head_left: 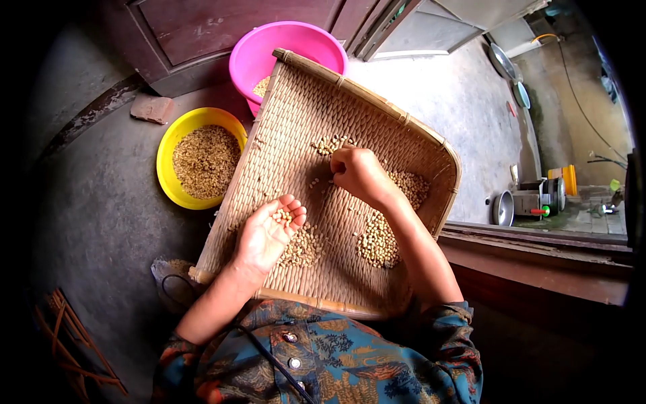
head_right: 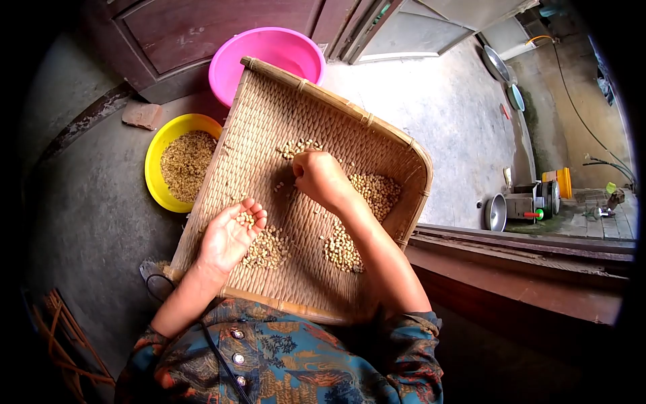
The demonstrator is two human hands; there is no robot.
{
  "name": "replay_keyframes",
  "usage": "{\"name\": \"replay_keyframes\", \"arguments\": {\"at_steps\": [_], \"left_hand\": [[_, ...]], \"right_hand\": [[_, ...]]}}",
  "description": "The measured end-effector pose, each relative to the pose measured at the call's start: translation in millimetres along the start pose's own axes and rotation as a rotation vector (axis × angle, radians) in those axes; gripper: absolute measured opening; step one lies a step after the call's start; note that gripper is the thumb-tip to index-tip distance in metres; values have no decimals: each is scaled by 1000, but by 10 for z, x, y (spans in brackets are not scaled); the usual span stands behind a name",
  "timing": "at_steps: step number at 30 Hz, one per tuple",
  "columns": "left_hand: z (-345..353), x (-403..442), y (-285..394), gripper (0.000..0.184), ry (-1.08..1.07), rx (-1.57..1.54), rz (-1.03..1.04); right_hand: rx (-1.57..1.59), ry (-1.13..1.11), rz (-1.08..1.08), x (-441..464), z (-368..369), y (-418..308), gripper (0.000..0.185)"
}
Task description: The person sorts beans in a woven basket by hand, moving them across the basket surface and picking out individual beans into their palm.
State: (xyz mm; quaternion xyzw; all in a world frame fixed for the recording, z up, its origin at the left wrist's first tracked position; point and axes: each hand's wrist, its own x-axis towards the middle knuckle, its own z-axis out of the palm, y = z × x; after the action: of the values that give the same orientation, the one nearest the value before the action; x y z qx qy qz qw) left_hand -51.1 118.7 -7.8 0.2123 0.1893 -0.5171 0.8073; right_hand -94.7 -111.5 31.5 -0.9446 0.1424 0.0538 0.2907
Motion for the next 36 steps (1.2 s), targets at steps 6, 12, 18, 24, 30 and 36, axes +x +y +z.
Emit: {"name": "replay_keyframes", "arguments": {"at_steps": [6, 12, 18, 24, 30, 36], "left_hand": [[65, 9, -4, 27, -21, -18, 21], [-14, 22, 16, 26, 16, -39, -2], [4, 14, 16, 29, 11, -4, 7], [90, -2, 17, 30, -103, -80, -11], [8, 26, 38, 25, -121, -110, -34], [57, 2, -4, 23, -61, -37, -36]], "right_hand": [[415, -113, -20, -239, -229, -508, 12], [-454, -12, -130, -156, 190, -315, 12], [-113, -33, -102, -152, 163, -287, 14], [400, 159, 94, -352, -452, -280, 21], [83, 286, 14, -456, -376, 15, 7], [-227, 159, -52, -314, 105, 128, 7]]}}
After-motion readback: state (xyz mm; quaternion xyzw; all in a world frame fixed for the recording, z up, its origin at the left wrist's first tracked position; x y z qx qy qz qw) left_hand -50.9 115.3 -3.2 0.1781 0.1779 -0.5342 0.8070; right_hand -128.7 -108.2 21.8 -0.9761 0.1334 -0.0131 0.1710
